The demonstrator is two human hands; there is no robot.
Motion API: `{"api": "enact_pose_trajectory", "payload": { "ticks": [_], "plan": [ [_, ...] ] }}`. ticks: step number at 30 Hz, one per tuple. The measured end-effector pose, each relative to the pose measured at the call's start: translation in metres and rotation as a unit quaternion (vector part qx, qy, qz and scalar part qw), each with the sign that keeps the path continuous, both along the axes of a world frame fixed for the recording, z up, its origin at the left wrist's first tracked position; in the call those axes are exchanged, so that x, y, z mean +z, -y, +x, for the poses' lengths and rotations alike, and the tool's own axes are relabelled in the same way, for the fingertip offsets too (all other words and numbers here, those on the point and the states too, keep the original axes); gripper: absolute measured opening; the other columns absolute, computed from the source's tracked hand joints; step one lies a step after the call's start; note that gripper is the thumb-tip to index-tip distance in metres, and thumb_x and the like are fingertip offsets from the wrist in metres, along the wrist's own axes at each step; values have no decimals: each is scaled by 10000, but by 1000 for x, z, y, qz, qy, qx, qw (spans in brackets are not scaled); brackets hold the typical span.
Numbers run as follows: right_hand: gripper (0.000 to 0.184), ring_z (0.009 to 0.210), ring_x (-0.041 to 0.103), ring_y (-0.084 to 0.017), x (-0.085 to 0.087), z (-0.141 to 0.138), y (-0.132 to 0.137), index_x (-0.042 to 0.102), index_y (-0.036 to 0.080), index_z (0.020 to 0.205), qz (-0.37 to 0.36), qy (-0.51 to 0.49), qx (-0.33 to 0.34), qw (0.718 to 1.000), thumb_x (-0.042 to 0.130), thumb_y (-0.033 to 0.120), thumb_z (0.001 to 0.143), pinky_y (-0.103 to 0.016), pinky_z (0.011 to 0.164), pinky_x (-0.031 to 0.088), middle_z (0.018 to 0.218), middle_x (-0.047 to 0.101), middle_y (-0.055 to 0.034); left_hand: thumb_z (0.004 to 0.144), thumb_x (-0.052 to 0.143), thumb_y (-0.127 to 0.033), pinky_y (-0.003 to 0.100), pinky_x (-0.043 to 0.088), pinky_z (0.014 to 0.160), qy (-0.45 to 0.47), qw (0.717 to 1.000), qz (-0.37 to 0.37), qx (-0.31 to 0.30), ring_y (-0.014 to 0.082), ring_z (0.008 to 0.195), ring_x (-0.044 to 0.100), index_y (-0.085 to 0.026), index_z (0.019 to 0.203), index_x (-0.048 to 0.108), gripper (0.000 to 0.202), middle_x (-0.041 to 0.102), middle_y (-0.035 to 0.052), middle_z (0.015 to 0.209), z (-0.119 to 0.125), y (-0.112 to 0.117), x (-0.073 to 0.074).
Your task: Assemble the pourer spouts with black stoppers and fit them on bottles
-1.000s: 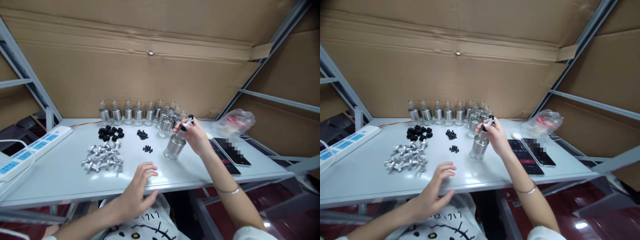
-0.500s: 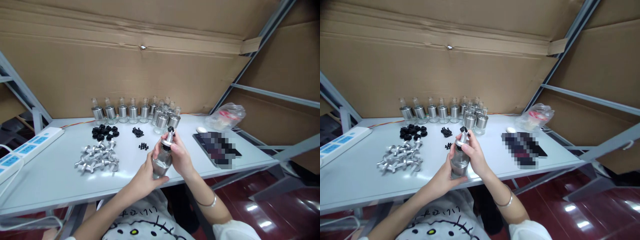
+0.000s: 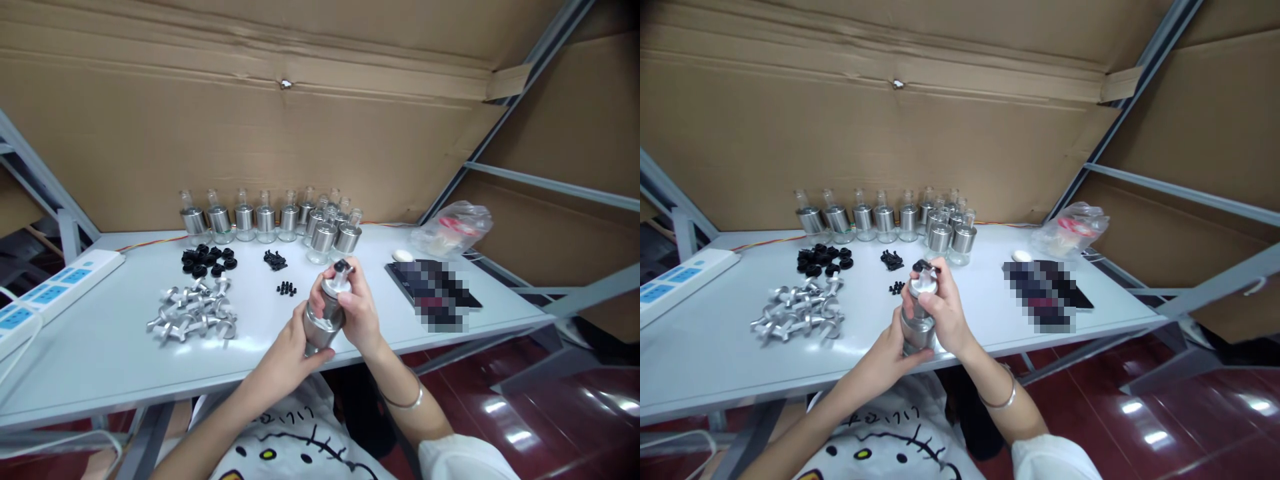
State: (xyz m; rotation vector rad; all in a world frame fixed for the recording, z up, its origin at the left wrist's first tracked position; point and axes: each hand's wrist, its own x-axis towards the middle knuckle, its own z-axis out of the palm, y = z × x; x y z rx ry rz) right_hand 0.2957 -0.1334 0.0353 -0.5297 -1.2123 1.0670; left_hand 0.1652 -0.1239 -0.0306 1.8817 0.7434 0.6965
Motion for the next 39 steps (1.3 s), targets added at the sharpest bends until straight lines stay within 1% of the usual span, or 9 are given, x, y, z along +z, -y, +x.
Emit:
{"api": "enact_pose_trajectory", "payload": {
  "ticks": [6, 11, 17, 21, 24, 27, 32, 35, 39],
  "plan": [
    [282, 496, 475, -108, -3, -1, 0, 431, 236, 900, 6, 16, -23, 1000, 601, 429, 785, -247, 493, 388, 633, 538, 42, 807, 654, -305, 490, 387, 1017, 9, 1000, 1, -10, 307, 1232, 469, -198, 1378, 235, 716, 445, 163, 1361, -1, 1, -1],
    [336, 518, 527, -133, -7, 0, 0, 424, 242, 938, 14, 62, -58, 996, 569, 521, 821, -303, 548, 469, 594, 545, 46, 814, 655, -316, 492, 369, 1048, 8, 1000, 20, -8, 307, 1297, 416, -216, 1412, 190, 764, 387, 161, 1424, 0, 1, -2],
    [296, 528, 544, -145, -7, 7, 1, 451, 245, 980, 21, 43, -94, 994, 526, 506, 862, -328, 558, 493, 601, 537, 40, 787, 693, -304, 514, 318, 1100, -32, 997, 65, -16, 316, 1367, 329, -202, 1461, 92, 908, 287, 195, 1495, 0, 2, -3],
    [289, 535, 557, -152, -4, 12, -1, 465, 235, 967, 18, 21, -129, 991, 536, 492, 854, -323, 558, 494, 575, 527, 45, 811, 656, -235, 515, 311, 1110, -57, 994, 96, -20, 309, 1380, 312, -190, 1465, 97, 861, 264, 203, 1507, 1, 1, -5],
    [288, 542, 558, -152, -4, 11, -1, 470, 233, 960, 20, 17, -144, 989, 537, 491, 854, -323, 568, 495, 564, 521, 47, 797, 677, -252, 518, 316, 1106, -60, 993, 98, -20, 314, 1378, 312, -190, 1466, 95, 890, 266, 206, 1505, 0, 1, -5],
    [284, 531, 546, -148, -7, 5, 3, 475, 238, 957, 24, 34, -132, 990, 533, 499, 862, -324, 564, 493, 574, 532, 40, 776, 702, -292, 518, 326, 1097, -44, 996, 82, -12, 321, 1370, 323, -196, 1465, 100, 919, 281, 198, 1498, 0, 2, -3],
    [325, 490, 518, -139, -7, 0, 2, 475, 246, 920, 11, 50, -88, 995, 576, 539, 822, -316, 535, 478, 560, 524, 46, 783, 679, -289, 511, 359, 1070, -31, 998, 52, -15, 327, 1316, 402, -188, 1402, 251, 759, 389, 173, 1433, 0, 2, 1],
    [387, 521, 541, -153, -7, 3, -2, 463, 248, 943, 7, 68, -59, 996, 591, 580, 792, -322, 547, 478, 553, 522, 48, 786, 668, -304, 511, 344, 1081, -22, 999, 31, -14, 331, 1329, 385, -197, 1419, 218, 784, 355, 173, 1458, 0, 1, 1],
    [379, 561, 554, -154, -10, 4, -4, 425, 256, 990, 13, 72, -30, 997, 543, 578, 828, -339, 583, 487, 615, 545, 35, 797, 648, -331, 504, 309, 1111, -33, 999, 14, -13, 338, 1361, 335, -182, 1452, 127, 850, 291, 194, 1491, 0, 0, 0]
  ]
}}
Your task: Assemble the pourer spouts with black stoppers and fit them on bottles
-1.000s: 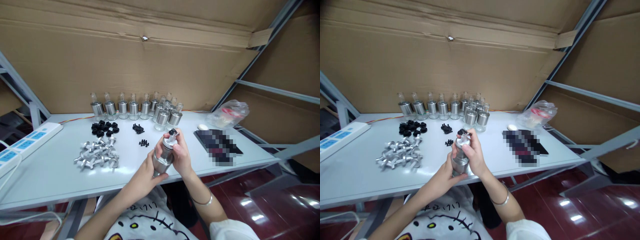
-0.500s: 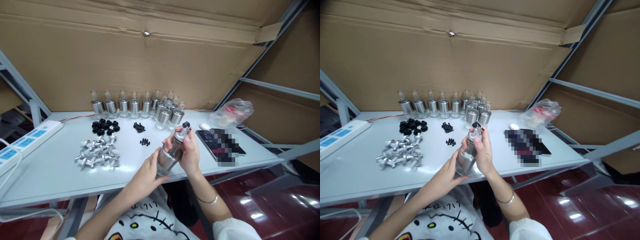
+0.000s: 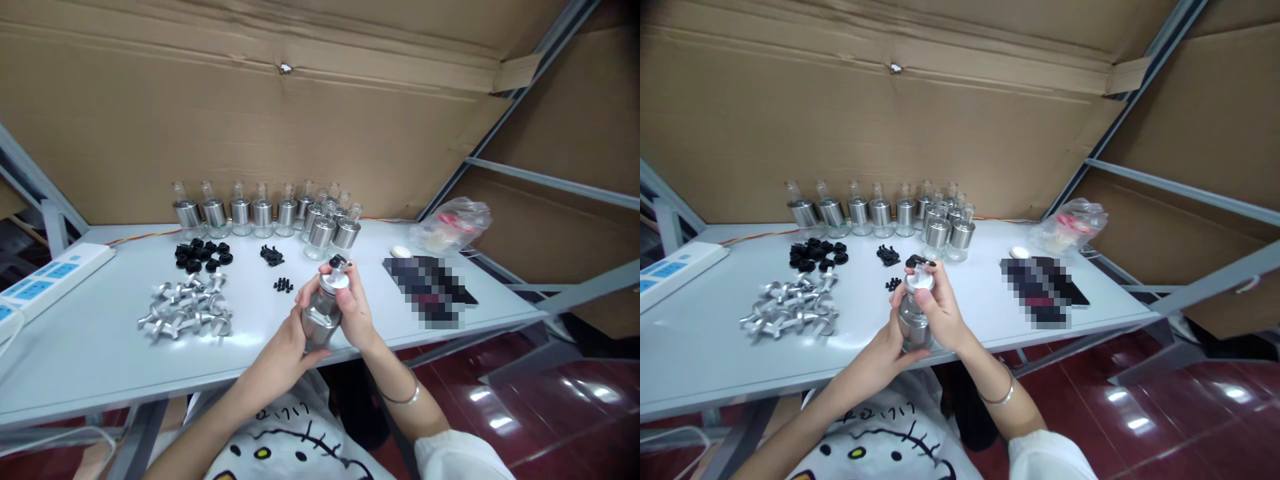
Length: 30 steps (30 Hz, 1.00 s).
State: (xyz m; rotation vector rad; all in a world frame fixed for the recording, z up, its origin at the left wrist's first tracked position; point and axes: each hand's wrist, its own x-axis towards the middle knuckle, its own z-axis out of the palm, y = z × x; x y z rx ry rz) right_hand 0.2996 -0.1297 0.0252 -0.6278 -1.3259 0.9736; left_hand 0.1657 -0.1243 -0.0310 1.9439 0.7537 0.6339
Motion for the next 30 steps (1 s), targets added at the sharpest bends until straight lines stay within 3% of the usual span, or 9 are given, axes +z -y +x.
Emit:
{"api": "enact_pose_trajectory", "payload": {
  "ticks": [5, 10, 21, 24, 30],
  "plan": [
    [370, 547, 535, -126, -2, -5, 3, 392, 251, 943, -2, -37, -21, 999, 573, 547, 815, -331, 558, 492, 776, 576, 1, 792, 646, -346, 515, 286, 1130, -9, 1000, -4, 6, 343, 1371, 318, -180, 1420, 201, 788, 363, 187, 1448, -1, 1, 0],
    [307, 545, 556, -151, -4, -6, 3, 366, 246, 900, 20, -27, -31, 999, 541, 493, 850, -351, 581, 503, 604, 502, 51, 778, 652, -327, 533, 337, 1096, -21, 999, -13, 21, 354, 1321, 396, -183, 1362, 303, 695, 423, 176, 1409, 0, 2, 5],
    [296, 578, 591, -164, -5, -6, 5, 359, 245, 896, 27, -9, -58, 998, 517, 493, 863, -337, 574, 493, 614, 527, 45, 818, 612, -325, 528, 308, 1107, -28, 999, -16, -2, 342, 1367, 321, -184, 1421, 151, 772, 280, 192, 1491, 0, 2, 8],
    [264, 564, 588, -161, -3, -5, 8, 378, 243, 895, 37, -19, -51, 998, 527, 457, 863, -330, 567, 490, 603, 532, 48, 814, 620, -314, 539, 301, 1109, -29, 1000, -10, -1, 341, 1368, 320, -199, 1422, 147, 779, 301, 192, 1479, 0, 2, 7],
    [182, 573, 585, -163, -1, 0, 14, 420, 241, 916, 56, -25, -89, 994, 508, 394, 875, -317, 562, 480, 606, 549, 41, 836, 614, -321, 533, 352, 1081, -23, 997, 75, 2, 328, 1342, 373, -188, 1437, 171, 758, 356, 191, 1455, 1, 2, -3]
  ]
}}
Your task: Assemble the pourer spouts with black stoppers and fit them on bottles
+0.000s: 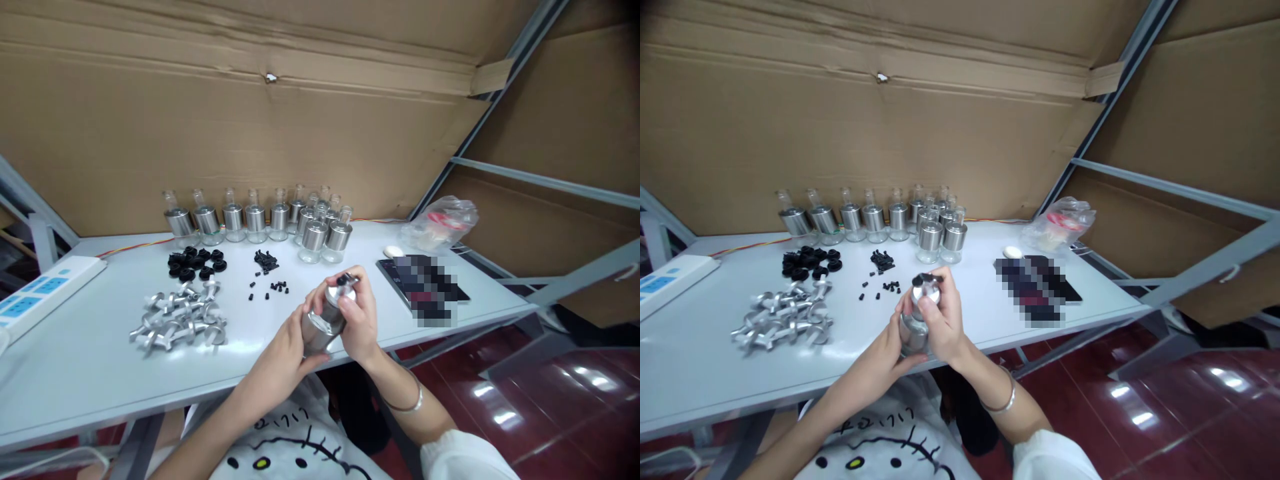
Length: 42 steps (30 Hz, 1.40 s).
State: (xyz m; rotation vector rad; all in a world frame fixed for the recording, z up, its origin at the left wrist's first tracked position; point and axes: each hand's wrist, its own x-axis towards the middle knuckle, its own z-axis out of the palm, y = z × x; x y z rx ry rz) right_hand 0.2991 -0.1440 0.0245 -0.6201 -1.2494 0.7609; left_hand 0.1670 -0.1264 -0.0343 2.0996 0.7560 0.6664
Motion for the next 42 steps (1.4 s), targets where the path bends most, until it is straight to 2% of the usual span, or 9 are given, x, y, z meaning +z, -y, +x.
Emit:
{"api": "enact_pose_trajectory", "payload": {
  "ticks": [5, 10, 14, 18, 25, 29, 33, 37, 42],
  "plan": [
    [183, 547, 570, -147, 7, 24, -23, 420, 241, 925, -33, 8, -111, 993, 497, 399, 874, -314, 605, 484, 584, 542, 60, 846, 617, -323, 514, 334, 1102, -59, 995, 86, -3, 311, 1367, 336, -167, 1453, 199, 754, 334, 203, 1474, 1, 1, -1],
    [246, 537, 568, -141, 9, 68, -70, 393, 241, 924, -49, 75, -225, 970, 466, 474, 894, -293, 613, 459, 577, 523, 70, 903, 533, -307, 536, 246, 1131, -119, 975, 173, -75, 302, 1391, 290, -203, 1331, 454, 447, 401, 144, 1455, 4, 2, 2],
    [314, 559, 573, -148, 1, 90, -98, 389, 225, 942, -40, 118, -281, 951, 422, 535, 900, -292, 623, 442, 607, 534, 50, 936, 468, -238, 554, 217, 1127, -158, 959, 203, -117, 293, 1390, 297, -210, 1325, 463, 390, 406, 133, 1454, 5, 6, 5],
    [371, 716, 588, -169, -7, 100, -109, 424, 204, 957, -10, 177, -336, 925, 351, 565, 914, -329, 736, 445, 749, 576, -12, 940, 443, -204, 488, 275, 1115, -180, 946, 239, -120, 275, 1384, 315, -208, 1273, 506, 339, 425, 121, 1442, -8, 3, 24],
    [407, 935, 537, -227, -10, 114, -116, 431, 187, 1078, 77, 257, -417, 868, 357, 552, 914, -397, 840, 433, 979, 524, -92, 931, 382, -169, 353, 465, 837, -303, 907, 288, 57, 219, 896, 614, -140, 1093, 590, 265, 616, 108, 1077, -50, -74, 104],
    [276, 1116, 437, -296, -1, 104, -106, 465, 196, 1069, 193, 278, -491, 803, 459, 416, 902, -480, 932, 373, 1106, 454, -140, 902, 394, -128, 264, 467, 779, -381, 897, 225, 25, 188, 905, 617, -182, 1142, 562, 298, 624, 75, 1093, -57, -133, 109],
    [69, 786, 540, -197, 5, 76, -92, 535, 203, 911, 262, 497, -325, 760, 472, 192, 885, -345, 722, 424, 825, 567, -63, 845, 489, -109, 236, 472, 793, -440, 874, 199, -55, 197, 988, 615, -194, 1173, 567, 348, 613, 81, 1189, -49, -170, 88],
    [152, 692, 542, -151, 1, 44, -93, 577, 159, 849, 148, 614, -193, 751, 437, 163, 908, -257, 640, 404, 744, 599, -48, 830, 492, -71, 243, 428, 917, -407, 881, 227, -78, 195, 1081, 576, -159, 1192, 559, 378, 611, 96, 1196, -43, -186, 69],
    [143, 757, 562, -147, 4, 19, -111, 639, 146, 874, 39, 638, -149, 755, 500, 173, 899, -238, 667, 390, 801, 624, -51, 776, 565, -67, 230, 447, 819, -385, 887, 238, -94, 187, 936, 612, -146, 1017, 630, 262, 659, 77, 1018, -40, -200, 55]
  ]
}}
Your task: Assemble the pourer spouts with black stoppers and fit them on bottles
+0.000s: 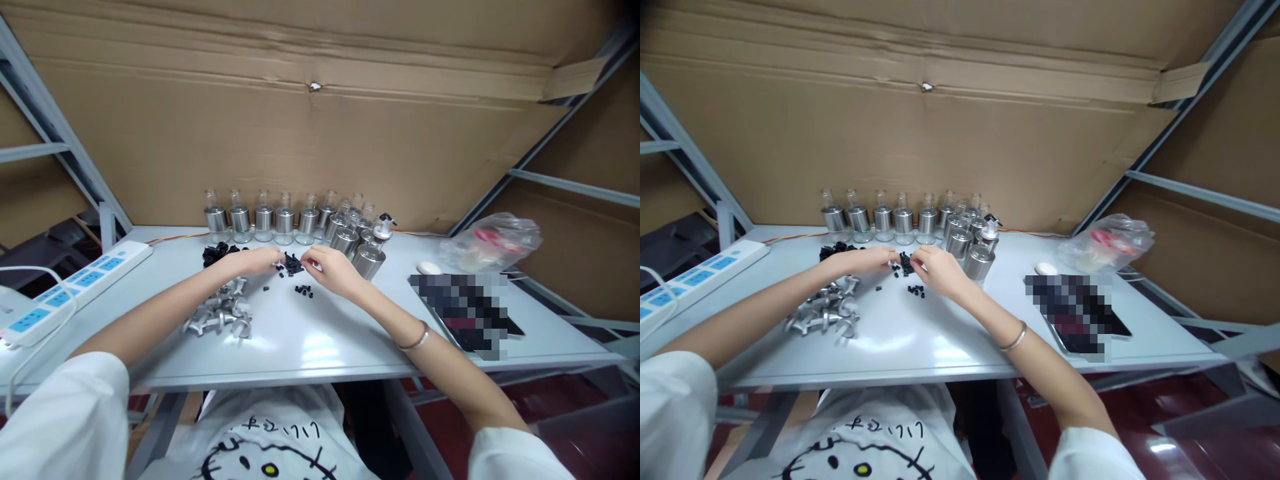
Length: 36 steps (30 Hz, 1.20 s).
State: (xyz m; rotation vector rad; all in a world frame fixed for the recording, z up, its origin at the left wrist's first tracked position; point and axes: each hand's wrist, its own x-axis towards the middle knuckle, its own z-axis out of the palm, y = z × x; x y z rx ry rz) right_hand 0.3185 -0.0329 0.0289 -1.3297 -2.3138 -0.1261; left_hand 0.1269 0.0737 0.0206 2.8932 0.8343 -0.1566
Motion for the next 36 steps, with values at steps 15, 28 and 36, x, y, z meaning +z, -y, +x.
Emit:
{"api": "enact_pose_trajectory", "payload": {
  "ticks": [15, 28, 36],
  "plan": [
    [188, 956, 628, -233, -16, -49, -22, 723, 182, 931, -158, 117, -39, 980, 556, 197, 844, -275, 734, 424, 1019, 698, -87, 729, 560, -37, 206, 401, 641, 68, 996, -29, -55, 138, 685, 567, -126, 739, 639, 120, 645, 29, 740, 6, -8, -15],
    [132, 785, 610, -167, -21, -52, -23, 691, 174, 874, -160, 60, -23, 985, 579, 194, 809, -234, 656, 373, 889, 688, -60, 775, 564, -119, 193, 379, 618, 85, 994, -63, -9, 131, 678, 583, -143, 781, 665, 104, 676, 14, 731, -15, -6, -1],
    [103, 575, 472, -76, 4, 9, -26, 613, 125, 718, -236, -5, 14, 972, 597, 27, 692, -183, 575, 331, 621, 566, 28, 810, 613, -243, 191, 429, 668, 147, 978, -149, -13, 130, 776, 624, -144, 914, 682, 160, 705, 25, 872, 4, 15, 4]
  ]
}}
